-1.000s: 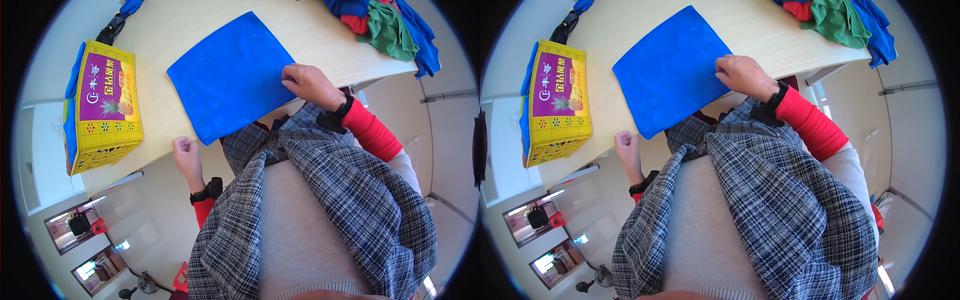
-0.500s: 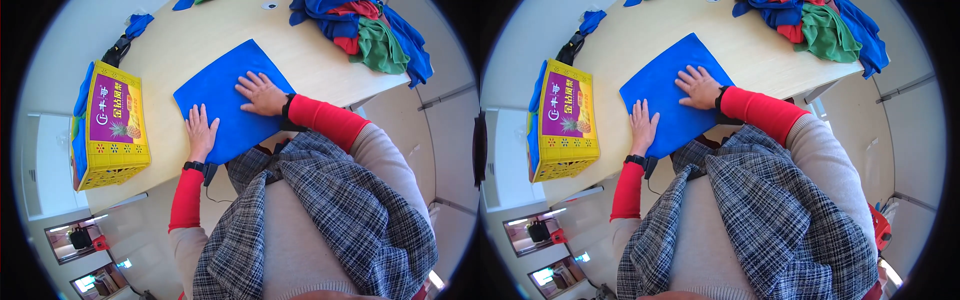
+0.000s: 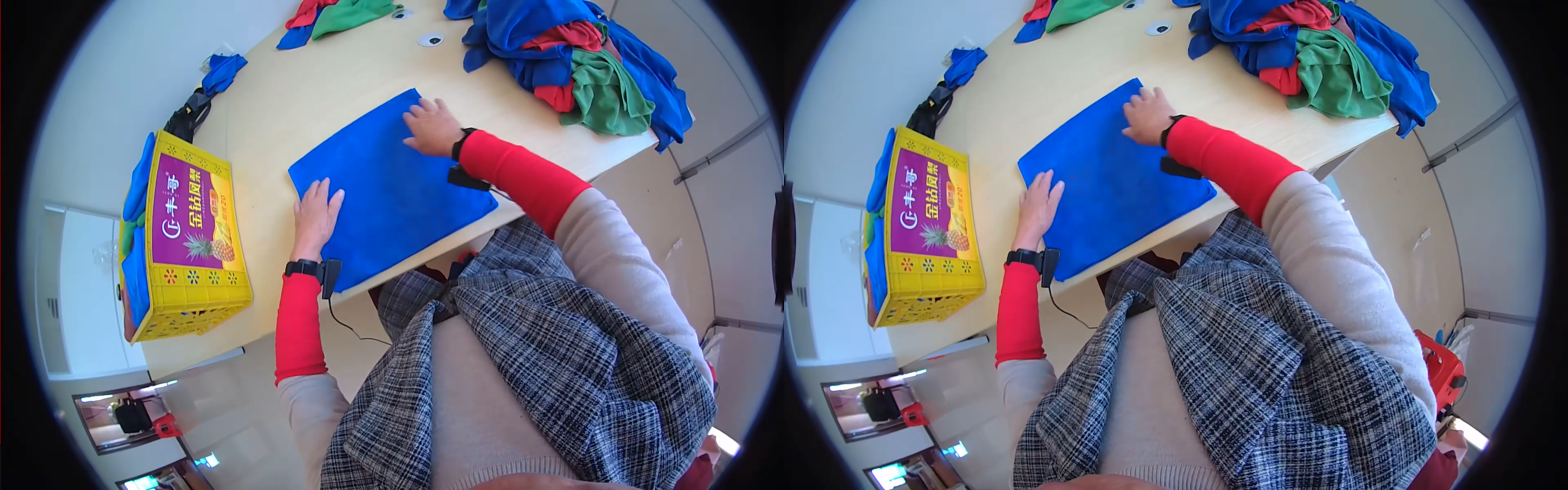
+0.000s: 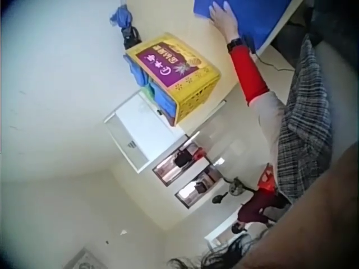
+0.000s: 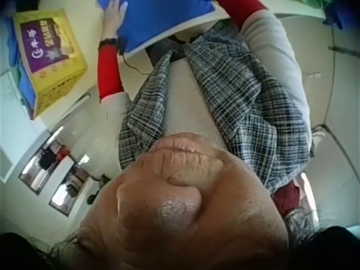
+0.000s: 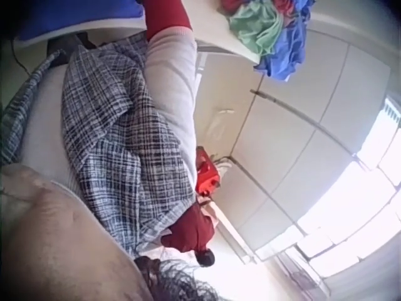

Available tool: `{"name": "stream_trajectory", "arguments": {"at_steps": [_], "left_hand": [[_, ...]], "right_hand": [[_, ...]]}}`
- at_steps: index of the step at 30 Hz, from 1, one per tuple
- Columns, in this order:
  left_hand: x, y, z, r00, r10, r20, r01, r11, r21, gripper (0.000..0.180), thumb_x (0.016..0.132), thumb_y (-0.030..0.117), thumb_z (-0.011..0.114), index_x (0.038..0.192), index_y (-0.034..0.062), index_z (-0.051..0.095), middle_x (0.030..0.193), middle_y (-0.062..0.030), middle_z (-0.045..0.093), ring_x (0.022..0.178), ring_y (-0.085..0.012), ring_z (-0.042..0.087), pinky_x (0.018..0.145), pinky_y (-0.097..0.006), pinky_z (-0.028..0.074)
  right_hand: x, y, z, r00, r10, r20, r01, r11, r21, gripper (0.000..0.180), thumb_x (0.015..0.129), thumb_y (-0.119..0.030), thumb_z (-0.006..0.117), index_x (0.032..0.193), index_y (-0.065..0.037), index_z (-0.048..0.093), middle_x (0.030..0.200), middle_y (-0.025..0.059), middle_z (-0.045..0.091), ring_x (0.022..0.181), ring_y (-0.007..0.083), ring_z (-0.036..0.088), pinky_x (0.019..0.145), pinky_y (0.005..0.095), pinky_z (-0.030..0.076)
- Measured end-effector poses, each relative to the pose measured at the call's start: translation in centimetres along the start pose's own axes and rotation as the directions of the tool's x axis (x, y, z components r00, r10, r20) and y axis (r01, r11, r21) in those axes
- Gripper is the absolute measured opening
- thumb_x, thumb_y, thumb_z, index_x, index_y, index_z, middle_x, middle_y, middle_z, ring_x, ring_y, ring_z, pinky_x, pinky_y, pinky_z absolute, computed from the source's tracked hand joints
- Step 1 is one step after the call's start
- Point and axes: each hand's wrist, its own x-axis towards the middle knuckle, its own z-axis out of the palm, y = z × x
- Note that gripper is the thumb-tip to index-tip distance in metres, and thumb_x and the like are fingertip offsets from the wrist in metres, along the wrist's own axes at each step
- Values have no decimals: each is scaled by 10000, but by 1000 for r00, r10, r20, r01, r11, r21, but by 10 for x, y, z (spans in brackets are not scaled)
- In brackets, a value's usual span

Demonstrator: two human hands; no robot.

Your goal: The person picks up a blue cloth, spreads it out on the table, and folds it into a small rectangle before placing it into a yellow crate. They then pick up a red cloth from a pile.

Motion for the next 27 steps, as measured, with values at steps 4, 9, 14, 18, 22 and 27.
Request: {"name": "stream_trajectory", "arguments": {"at_steps": [4, 9, 14, 18, 22, 27], "left_hand": [[53, 18, 1, 987, 106, -123, -96, 991, 89, 612, 1037, 443, 485, 1540, 110, 384, 1606, -180, 342, 1495, -341, 300, 1190, -563, 239], [97, 20, 38, 966, 163, -203, -138, 982, 130, 598, 1037, 440, 475, 1539, 125, 394, 1604, -144, 364, 1493, -334, 309, 1191, -579, 225], [97, 1, 46, 979, 0, -204, 19, 996, 89, 609, 1042, 485, 426, 1547, 147, 388, 1612, -131, 355, 1512, -328, 271, 1195, -595, 199], [97, -6, 45, 967, -119, -224, 133, 990, 48, 640, 1039, 541, 378, 1553, 161, 379, 1623, -123, 340, 1523, -322, 242, 1200, -599, 180], [98, -16, 43, 940, -203, -274, 231, 970, 74, 659, 1044, 580, 336, 1566, 179, 349, 1617, -122, 340, 1510, -319, 265, 1184, -610, 198], [76, -25, 38, 907, -347, -239, 356, 935, -6, 679, 1036, 584, 343, 1565, 158, 346, 1620, -132, 326, 1510, -326, 262, 1173, -616, 225]], "right_hand": [[37, -41, 17, 954, -70, -292, 124, 978, 171, 599, 968, -477, 539, 1424, -88, 524, 1499, 134, 485, 1434, 359, 368, 1162, 570, 286], [70, -77, 47, 931, -15, -365, 120, 956, 268, 632, 993, -522, 472, 1463, -101, 494, 1534, 123, 450, 1469, 351, 323, 1198, 555, 231], [75, -39, 46, 956, 10, -293, 58, 973, 222, 652, 1008, -533, 434, 1502, -106, 452, 1575, 114, 403, 1502, 338, 277, 1220, 530, 201], [73, -4, 50, 948, 131, -288, -68, 973, 220, 650, 1018, -523, 421, 1514, -101, 426, 1575, 114, 395, 1495, 320, 288, 1225, 489, 200], [62, 17, 49, 930, 199, -308, -130, 964, 232, 646, 1024, -514, 415, 1518, -98, 416, 1581, 113, 384, 1494, 312, 291, 1221, 480, 212], [38, 39, 52, 921, 256, -294, -194, 955, 224, 642, 1027, -507, 405, 1518, -95, 407, 1589, 111, 365, 1489, 317, 297, 1206, 489, 234]]}}
